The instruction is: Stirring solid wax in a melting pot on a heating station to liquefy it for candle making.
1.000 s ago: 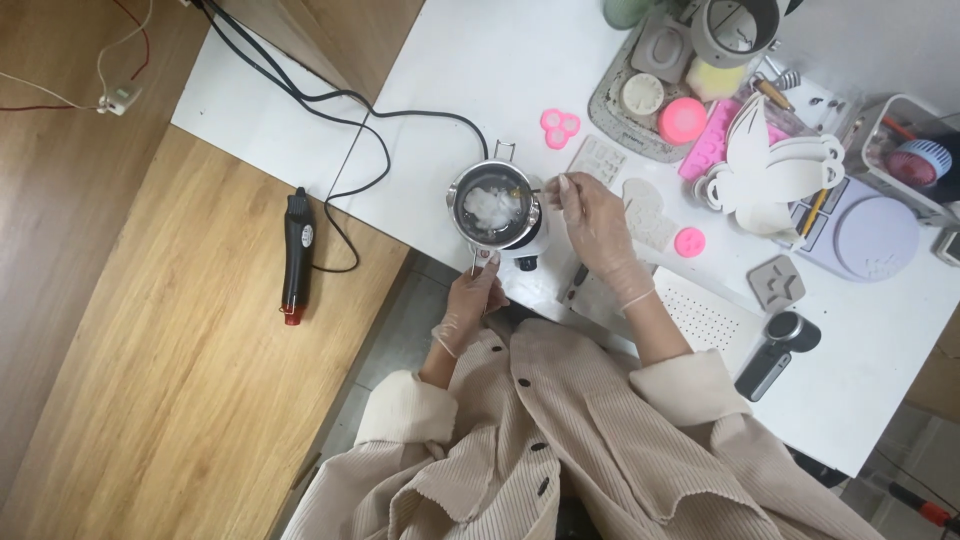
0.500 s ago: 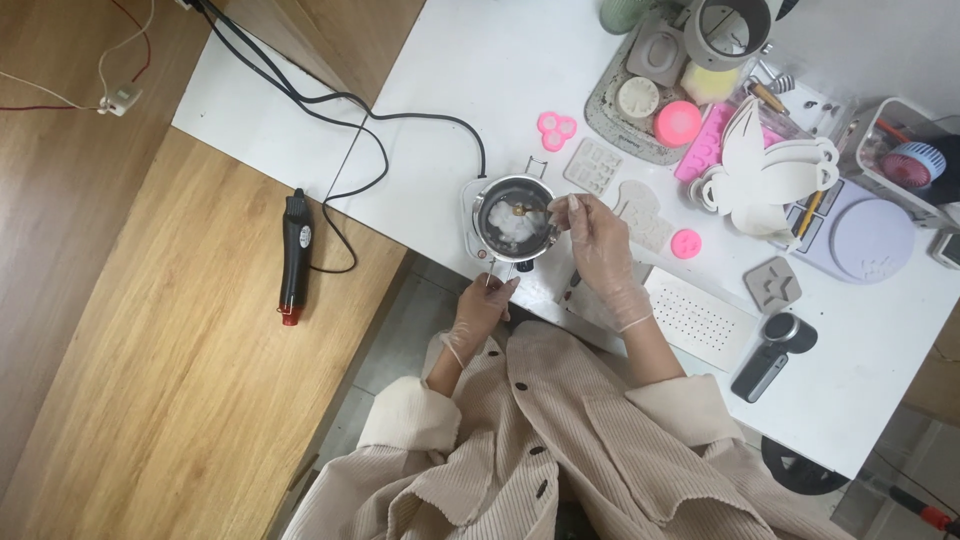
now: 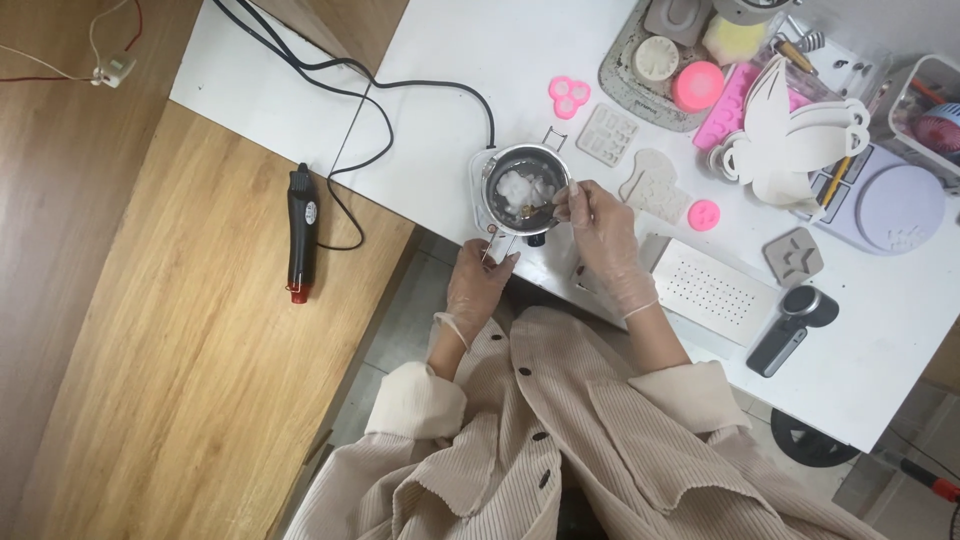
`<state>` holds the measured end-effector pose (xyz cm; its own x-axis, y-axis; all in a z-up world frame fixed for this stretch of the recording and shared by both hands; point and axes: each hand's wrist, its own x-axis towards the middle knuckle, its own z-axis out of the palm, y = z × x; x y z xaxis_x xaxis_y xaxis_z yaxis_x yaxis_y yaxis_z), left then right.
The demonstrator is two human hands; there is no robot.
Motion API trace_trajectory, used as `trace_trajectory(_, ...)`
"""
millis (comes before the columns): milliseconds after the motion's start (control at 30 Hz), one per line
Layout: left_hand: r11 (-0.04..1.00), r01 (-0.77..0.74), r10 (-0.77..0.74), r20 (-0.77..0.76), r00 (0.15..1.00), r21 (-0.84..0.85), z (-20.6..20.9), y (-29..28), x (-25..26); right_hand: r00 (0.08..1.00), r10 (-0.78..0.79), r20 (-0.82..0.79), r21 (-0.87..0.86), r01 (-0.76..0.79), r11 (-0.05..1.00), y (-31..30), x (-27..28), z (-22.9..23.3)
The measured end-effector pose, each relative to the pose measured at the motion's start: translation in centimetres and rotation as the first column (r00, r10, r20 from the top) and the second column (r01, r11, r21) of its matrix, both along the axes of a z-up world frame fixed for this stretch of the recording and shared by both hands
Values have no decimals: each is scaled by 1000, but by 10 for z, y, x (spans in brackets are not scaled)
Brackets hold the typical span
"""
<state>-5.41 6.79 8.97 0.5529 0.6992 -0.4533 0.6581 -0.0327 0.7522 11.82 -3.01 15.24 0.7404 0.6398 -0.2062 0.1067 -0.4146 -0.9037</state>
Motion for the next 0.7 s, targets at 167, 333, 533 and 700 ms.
trace_trajectory(167, 753, 365, -202, -336, 920, 547, 117, 23, 10, 997, 4, 77, -17, -3, 1000, -2, 3, 5)
trace_trajectory(333, 761, 637, -567, -351, 745, 122, 305, 27, 28, 997, -39, 73, 29, 37, 999, -2, 7, -7)
trace_trajectory(533, 713, 678, -636, -239, 733, 179, 316, 17, 39, 995, 46, 86, 15, -48, 999, 3, -1, 4)
trace_trajectory(700, 666, 706, -685, -176, 707, 241, 326, 17, 46, 991, 53, 125, -7, -52, 999, -1, -10, 1)
